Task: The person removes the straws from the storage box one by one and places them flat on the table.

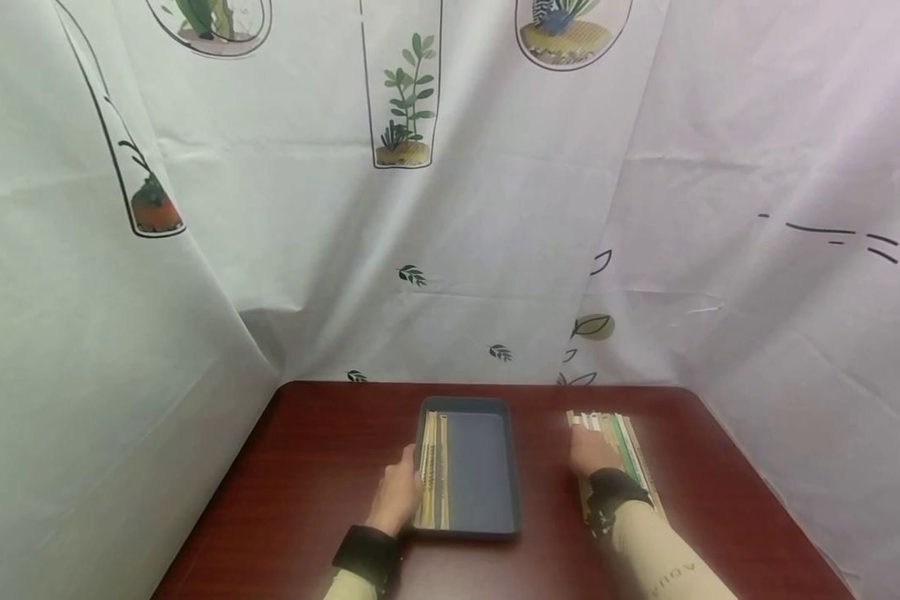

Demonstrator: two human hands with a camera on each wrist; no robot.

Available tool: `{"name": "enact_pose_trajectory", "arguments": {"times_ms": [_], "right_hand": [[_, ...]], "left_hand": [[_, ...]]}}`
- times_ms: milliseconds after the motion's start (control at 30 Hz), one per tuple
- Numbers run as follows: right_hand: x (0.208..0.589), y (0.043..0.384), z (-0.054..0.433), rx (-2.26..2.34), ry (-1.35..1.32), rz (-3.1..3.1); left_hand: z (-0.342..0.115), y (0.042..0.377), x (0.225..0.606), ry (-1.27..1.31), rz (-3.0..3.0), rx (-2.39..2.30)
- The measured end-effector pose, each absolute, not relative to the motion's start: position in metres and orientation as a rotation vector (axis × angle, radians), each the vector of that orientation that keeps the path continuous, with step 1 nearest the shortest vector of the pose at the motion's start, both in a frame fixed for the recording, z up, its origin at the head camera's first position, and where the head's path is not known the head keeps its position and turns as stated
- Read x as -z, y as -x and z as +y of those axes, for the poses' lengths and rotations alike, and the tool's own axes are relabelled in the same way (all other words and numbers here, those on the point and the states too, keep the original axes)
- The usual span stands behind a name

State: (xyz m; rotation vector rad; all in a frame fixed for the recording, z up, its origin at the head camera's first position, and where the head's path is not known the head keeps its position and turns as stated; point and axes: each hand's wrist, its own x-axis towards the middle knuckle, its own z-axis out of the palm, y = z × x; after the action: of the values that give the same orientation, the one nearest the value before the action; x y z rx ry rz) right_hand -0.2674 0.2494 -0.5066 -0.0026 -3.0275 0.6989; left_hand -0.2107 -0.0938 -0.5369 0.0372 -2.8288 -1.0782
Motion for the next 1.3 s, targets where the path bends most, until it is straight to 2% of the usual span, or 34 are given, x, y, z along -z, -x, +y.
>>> {"name": "enact_pose_trajectory", "arguments": {"times_ms": [267,567,1000,1300], "right_hand": [[0.485,0.272,0.220,-0.681,-0.065,-2.958],[0.461,0.278,0.153,-0.700,-0.114,-2.946],[0.478,0.279,0.070,-0.747,-0.293,-3.018],[0.477,0.267,0.041,-0.771,-0.320,-3.076]], "left_hand": [[-0.094,0.210,0.537,-0.033,-2.818,1.104],[-0.095,0.210,0.536,-0.056,-2.826,1.114],[-0.091,0.211,0.538,-0.058,-2.825,1.094],[-0.093,0.210,0.540,-0.038,-2.801,1.089]]}}
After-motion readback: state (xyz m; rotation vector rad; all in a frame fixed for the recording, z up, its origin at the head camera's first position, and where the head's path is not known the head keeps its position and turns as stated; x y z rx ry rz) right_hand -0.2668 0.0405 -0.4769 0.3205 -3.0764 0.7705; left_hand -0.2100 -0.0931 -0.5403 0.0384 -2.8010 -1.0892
